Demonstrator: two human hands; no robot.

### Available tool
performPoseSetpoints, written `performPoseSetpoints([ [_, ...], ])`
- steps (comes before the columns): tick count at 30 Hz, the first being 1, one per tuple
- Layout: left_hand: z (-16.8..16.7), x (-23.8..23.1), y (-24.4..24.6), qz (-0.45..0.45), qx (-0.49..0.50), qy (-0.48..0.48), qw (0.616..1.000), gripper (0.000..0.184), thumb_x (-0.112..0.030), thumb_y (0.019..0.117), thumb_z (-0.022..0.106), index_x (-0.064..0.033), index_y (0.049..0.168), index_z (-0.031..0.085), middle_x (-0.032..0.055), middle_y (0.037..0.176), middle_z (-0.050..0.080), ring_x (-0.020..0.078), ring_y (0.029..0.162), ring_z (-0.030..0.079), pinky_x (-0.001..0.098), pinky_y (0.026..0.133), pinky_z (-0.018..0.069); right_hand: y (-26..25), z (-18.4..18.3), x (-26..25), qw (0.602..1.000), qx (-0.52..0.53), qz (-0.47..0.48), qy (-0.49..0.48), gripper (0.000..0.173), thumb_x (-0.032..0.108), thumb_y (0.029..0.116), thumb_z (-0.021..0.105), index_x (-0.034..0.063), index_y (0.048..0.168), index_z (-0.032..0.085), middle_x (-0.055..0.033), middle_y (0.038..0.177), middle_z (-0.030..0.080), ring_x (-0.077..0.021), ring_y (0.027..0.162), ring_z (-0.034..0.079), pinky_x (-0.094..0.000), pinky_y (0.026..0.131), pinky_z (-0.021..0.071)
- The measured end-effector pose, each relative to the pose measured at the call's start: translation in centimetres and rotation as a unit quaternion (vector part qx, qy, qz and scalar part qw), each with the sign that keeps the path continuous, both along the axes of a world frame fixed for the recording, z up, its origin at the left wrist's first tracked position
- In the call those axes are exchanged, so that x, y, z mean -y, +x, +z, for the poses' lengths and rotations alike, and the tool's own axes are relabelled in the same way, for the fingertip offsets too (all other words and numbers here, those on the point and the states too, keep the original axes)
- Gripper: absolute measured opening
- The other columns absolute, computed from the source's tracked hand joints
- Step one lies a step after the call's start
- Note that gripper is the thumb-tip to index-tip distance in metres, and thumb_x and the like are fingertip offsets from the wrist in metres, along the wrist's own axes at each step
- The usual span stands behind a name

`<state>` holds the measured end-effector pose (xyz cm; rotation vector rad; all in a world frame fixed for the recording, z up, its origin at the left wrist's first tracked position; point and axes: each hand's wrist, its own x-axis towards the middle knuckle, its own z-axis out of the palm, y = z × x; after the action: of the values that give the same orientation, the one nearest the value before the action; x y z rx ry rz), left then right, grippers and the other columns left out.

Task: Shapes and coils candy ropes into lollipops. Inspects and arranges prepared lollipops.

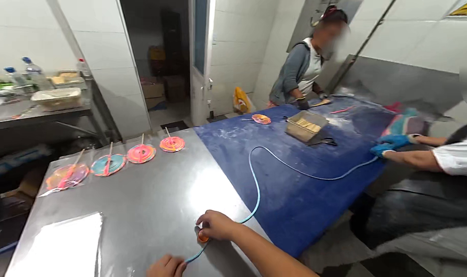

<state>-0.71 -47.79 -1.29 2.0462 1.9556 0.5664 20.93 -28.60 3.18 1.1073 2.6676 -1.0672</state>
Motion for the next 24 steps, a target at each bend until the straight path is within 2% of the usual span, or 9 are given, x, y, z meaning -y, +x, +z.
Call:
performPoseSetpoints([
  [2,-1.2,-2.0,0.5,0.016,0.000,0.057,0.998,0.032,-0.045,0.0994,0.062,-0.0184,0.101,0.080,0.0060,0.092,0.076,0.0250,0.084,0.074,0.0504,0.075,0.0606,-0.5,-1.5,1.5,0.999,-0.009,-0.010,0.044,0.025,0.029,0.1006,0.060,0.0129,0.115,0.074,-0.0137,0.114,0.068,-0.0302,0.112,0.064,-0.0506,0.100,0.0506],
  [6,-1.7,-2.7,0.7,0.046,0.000,0.076,0.996,0.034,-0.047,0.0968,0.062,-0.0172,0.095,0.079,0.0038,0.089,0.074,0.0223,0.083,0.072,0.0483,0.075,0.0601,0.9,-1.8,3.4,0.971,-0.139,-0.116,0.153,0.028,0.030,0.1034,0.056,0.0120,0.112,0.075,-0.0088,0.104,0.071,-0.0208,0.101,0.068,-0.0376,0.094,0.0557],
  [8,-1.8,-2.7,0.7,0.050,0.000,0.081,0.995,0.034,-0.048,0.0956,0.063,-0.0176,0.092,0.078,0.0032,0.089,0.074,0.0217,0.083,0.072,0.0474,0.075,0.0599,1.0,-0.5,5.7,0.979,-0.104,-0.083,0.155,0.030,0.032,0.1031,0.057,0.0094,0.110,0.076,-0.0111,0.100,0.074,-0.0251,0.096,0.071,-0.0444,0.090,0.0574],
  [10,-1.3,-2.5,0.9,0.044,-0.002,0.048,0.998,0.036,-0.051,0.0943,0.064,-0.0183,0.090,0.077,0.0028,0.096,0.074,0.0212,0.087,0.072,0.0463,0.078,0.0595,0.3,0.6,8.1,0.995,0.057,-0.021,0.083,0.033,0.033,0.1058,0.050,0.0070,0.114,0.070,-0.0163,0.108,0.073,-0.0346,0.105,0.070,-0.0581,0.090,0.0549],
  [12,-0.8,-2.0,1.1,0.022,0.005,0.017,1.000,0.037,-0.052,0.0927,0.067,-0.0164,0.088,0.077,0.0038,0.102,0.074,0.0219,0.090,0.072,0.0463,0.078,0.0599,-0.5,-0.1,9.1,0.993,0.104,-0.042,0.046,0.034,0.034,0.1073,0.046,0.0087,0.121,0.064,-0.0170,0.108,0.072,-0.0367,0.105,0.070,-0.0601,0.087,0.0551],
  [16,-1.0,-0.3,1.1,-0.028,0.035,0.026,0.999,0.034,-0.050,0.0913,0.071,-0.0182,0.099,0.079,0.0039,0.111,0.075,0.0232,0.097,0.073,0.0482,0.082,0.0606,-2.1,-0.4,9.2,0.992,0.087,-0.083,0.035,0.035,0.034,0.1075,0.043,0.0110,0.126,0.061,-0.0156,0.109,0.072,-0.0343,0.105,0.071,-0.0568,0.087,0.0555],
  [20,-0.5,0.6,0.1,-0.062,0.070,-0.012,0.996,0.023,-0.035,0.0957,0.069,-0.0201,0.109,0.080,0.0055,0.121,0.073,0.0225,0.108,0.071,0.0467,0.093,0.0584,-2.0,-0.5,8.0,0.997,0.053,-0.054,0.018,0.041,0.041,0.1088,0.041,0.0102,0.128,0.061,-0.0162,0.110,0.071,-0.0333,0.107,0.070,-0.0558,0.092,0.0539],
  [22,0.5,0.6,-0.5,-0.056,0.065,-0.030,0.996,0.023,-0.030,0.0970,0.067,-0.0162,0.110,0.079,0.0099,0.120,0.072,0.0251,0.107,0.071,0.0463,0.093,0.0587,-1.4,-0.9,7.2,0.996,0.001,-0.054,0.065,0.044,0.040,0.1105,0.037,0.0100,0.128,0.063,-0.0154,0.113,0.072,-0.0315,0.110,0.070,-0.0524,0.095,0.0539],
  [24,1.3,-0.1,-1.0,-0.073,-0.004,0.028,0.997,0.024,-0.027,0.0959,0.068,-0.0169,0.116,0.077,0.0109,0.121,0.072,0.0287,0.108,0.070,0.0483,0.092,0.0589,-1.2,-1.7,6.3,0.982,-0.045,-0.053,0.175,0.038,0.030,0.1092,0.040,0.0140,0.130,0.067,-0.0105,0.123,0.071,-0.0292,0.119,0.066,-0.0491,0.101,0.0525],
])
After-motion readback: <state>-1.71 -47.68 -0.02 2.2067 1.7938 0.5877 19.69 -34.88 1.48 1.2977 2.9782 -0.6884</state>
